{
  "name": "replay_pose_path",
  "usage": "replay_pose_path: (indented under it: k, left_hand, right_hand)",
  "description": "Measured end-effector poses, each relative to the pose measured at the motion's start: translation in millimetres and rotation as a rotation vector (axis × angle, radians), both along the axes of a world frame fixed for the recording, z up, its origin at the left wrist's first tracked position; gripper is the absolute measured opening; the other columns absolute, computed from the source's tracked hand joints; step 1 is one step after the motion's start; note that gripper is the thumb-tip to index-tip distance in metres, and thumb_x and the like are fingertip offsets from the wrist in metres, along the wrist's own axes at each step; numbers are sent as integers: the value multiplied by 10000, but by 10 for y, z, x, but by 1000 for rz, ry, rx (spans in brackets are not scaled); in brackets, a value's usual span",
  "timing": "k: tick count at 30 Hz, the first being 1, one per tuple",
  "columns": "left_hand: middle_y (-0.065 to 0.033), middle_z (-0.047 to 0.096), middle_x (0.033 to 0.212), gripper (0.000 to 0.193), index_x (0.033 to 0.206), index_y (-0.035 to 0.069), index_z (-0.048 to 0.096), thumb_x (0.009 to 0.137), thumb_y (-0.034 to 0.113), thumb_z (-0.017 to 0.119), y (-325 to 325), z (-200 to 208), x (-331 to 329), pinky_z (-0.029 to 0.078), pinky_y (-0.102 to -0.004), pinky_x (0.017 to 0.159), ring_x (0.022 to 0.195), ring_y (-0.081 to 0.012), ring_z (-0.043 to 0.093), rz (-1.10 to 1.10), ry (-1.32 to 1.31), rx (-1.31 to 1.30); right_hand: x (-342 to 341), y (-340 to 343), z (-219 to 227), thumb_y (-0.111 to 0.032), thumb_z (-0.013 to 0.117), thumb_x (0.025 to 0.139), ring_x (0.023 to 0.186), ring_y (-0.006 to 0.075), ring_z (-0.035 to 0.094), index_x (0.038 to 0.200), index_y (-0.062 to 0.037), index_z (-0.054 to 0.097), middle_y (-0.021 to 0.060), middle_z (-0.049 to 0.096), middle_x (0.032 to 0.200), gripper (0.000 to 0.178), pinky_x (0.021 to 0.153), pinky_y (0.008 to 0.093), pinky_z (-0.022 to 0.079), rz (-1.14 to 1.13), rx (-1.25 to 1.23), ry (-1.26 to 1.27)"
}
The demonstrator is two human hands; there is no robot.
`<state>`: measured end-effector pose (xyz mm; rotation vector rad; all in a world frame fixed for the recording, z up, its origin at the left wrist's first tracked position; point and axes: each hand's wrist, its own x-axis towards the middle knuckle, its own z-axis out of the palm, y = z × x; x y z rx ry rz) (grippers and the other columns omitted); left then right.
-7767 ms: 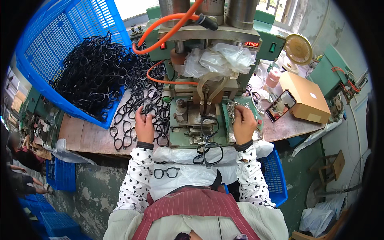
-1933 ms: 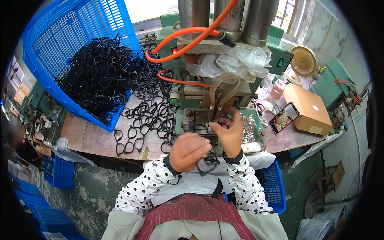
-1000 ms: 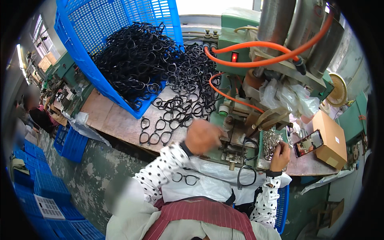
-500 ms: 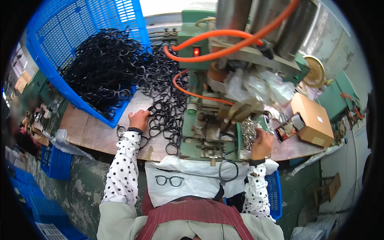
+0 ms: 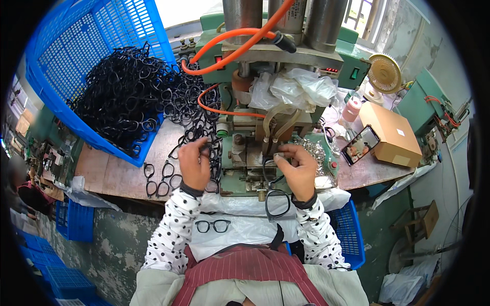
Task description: The person repeatedly picks up black eyeglass frames and small metal components, places them into a press machine, and removes the assembled frames. The person handles frames one at a time and places finished units into a blue basket.
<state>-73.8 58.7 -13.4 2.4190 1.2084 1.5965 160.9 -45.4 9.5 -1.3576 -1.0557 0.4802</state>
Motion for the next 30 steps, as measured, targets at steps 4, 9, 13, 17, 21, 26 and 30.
replay_pose_path:
  k: [4, 9, 13, 17, 21, 26, 30]
  left_hand:
    - [-67, 638, 986, 312, 1108, 52, 615, 798, 16, 598, -338, 111, 170, 361, -435, 965, 913, -246, 597, -180, 39, 125]
    - [-70, 649, 1018, 381, 1129, 52, 616, 755, -18, 635, -500, 190, 300, 388, -446, 959, 905, -227, 632, -345, 61, 257]
    - [-87, 654, 1048, 390, 1135, 52, 618, 750, -3, 648, -562, 213, 396, 444, -437, 924, 939, -237, 648, -525, 64, 286]
    - [-130, 635, 1156, 469, 1208, 33, 597, 744, 4, 655, -600, 160, 572, 484, -427, 935, 1033, -269, 638, -791, 146, 280]
    - [-157, 604, 1213, 497, 1227, 16, 578, 734, -17, 639, -575, 119, 714, 484, -460, 967, 1056, -296, 612, -879, 204, 214]
    - [-161, 571, 1260, 535, 1256, 15, 551, 728, -13, 636, -533, 69, 715, 485, -467, 956, 1062, -318, 593, -929, 195, 169]
    - [-159, 562, 1274, 519, 1255, 23, 550, 743, -5, 629, -529, 20, 720, 476, -472, 961, 1069, -337, 583, -927, 160, 154]
  right_hand:
    - [-22, 69, 10, -65, 736, 740, 678, 66, 590, 1041, 10, 547, 66, 685, 823, 363, 557, 211, 404, 24, -4, 90]
    - [-98, 134, 117, -32, 741, 728, 700, 80, 605, 1064, 8, 517, 79, 682, 840, 405, 584, 223, 441, 45, -2, 49]
    - [-156, 237, -7, -4, 741, 717, 725, 95, 616, 1133, 12, 495, 91, 690, 859, 484, 611, 224, 464, 106, 133, 236]
    - [-83, 216, 3, -17, 716, 741, 750, 105, 627, 1177, 15, 491, 92, 695, 871, 491, 633, 236, 475, 83, 49, 125]
    - [553, 191, -252, -87, 730, 742, 767, 225, 655, 1118, -88, 590, 73, 709, 890, 402, 697, 336, 500, -277, -33, -253]
    - [1371, -112, -901, -250, 734, 766, 813, 327, 650, 978, -100, 654, 126, 690, 880, 272, 710, 434, 500, -391, -399, -476]
    - [1184, -336, -818, -237, 738, 766, 777, 348, 632, 909, -87, 666, 138, 635, 820, 219, 677, 445, 494, -339, -580, -874]
